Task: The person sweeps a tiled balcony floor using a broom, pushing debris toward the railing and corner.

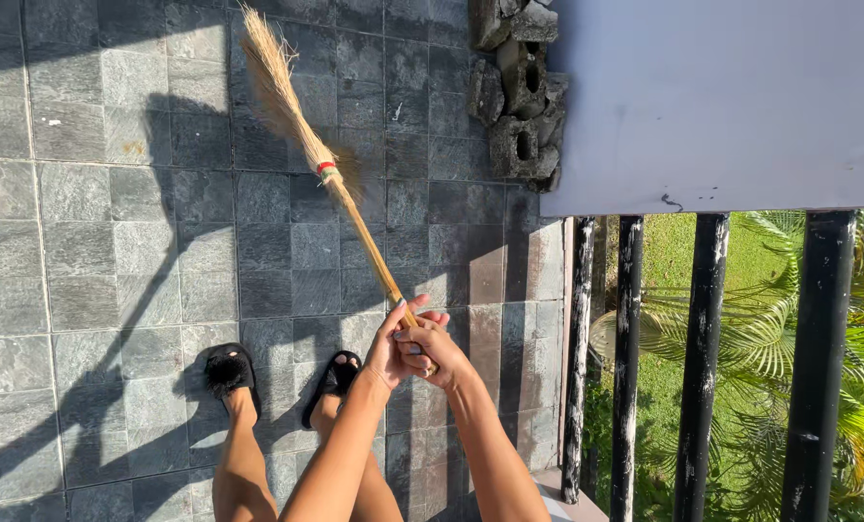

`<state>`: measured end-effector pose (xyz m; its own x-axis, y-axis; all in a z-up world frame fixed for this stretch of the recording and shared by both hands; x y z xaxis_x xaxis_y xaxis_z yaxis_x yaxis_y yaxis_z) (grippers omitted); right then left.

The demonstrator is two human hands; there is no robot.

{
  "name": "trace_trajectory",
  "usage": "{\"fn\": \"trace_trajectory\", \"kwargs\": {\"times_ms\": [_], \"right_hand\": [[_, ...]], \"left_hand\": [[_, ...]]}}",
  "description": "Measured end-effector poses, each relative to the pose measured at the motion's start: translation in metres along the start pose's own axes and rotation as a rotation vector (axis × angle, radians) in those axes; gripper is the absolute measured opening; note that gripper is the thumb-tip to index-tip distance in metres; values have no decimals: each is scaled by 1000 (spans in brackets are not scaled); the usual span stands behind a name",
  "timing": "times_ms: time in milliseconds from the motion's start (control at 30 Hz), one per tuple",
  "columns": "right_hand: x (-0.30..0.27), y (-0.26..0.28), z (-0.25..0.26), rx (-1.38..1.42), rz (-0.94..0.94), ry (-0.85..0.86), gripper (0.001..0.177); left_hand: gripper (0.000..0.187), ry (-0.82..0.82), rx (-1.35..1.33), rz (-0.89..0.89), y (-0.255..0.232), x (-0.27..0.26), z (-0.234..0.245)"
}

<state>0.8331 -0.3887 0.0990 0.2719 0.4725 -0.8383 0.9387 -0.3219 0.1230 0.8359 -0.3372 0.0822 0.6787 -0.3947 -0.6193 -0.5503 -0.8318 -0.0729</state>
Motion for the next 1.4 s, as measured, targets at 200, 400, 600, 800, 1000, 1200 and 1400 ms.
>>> {"fn": "trace_trajectory", "kwargs": {"times_ms": [200, 400, 600, 800, 1000, 1200, 1400], "right_hand": [[-27, 32, -11, -56, 184, -218, 15], [66, 48, -10, -154, 231, -453, 24], [233, 13, -126, -58, 25, -403, 21], [319, -14, -317, -115, -175, -113, 27], [276, 52, -385, -139, -2, 84, 8], [206, 53, -339, -124, 184, -173, 24], [242, 17, -343, -87, 90, -449, 13]], "left_hand": [[36, 210, 2, -7, -22, 18, -49], [29, 30, 246, 218, -65, 75, 11], [23, -212, 352, 188, -234, 55, 132], [23, -325, 171, -69, -422, -18, 174], [39, -125, -38, -286, -478, -17, 88], [29, 91, -132, -137, -414, -14, 23], [30, 54, -17, 123, -423, -27, 81]]}}
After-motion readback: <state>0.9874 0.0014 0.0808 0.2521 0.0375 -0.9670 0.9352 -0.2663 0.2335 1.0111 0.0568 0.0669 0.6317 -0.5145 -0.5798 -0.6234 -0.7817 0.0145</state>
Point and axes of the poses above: each hand's wrist, its own x-axis towards the middle knuckle, its own z-axis out of the back of the hand, y = z × x, the point moved 7 cm from there along x, towards the middle knuckle, and after that the axes turned 10 degrees about -z, right-handed, at the moved point
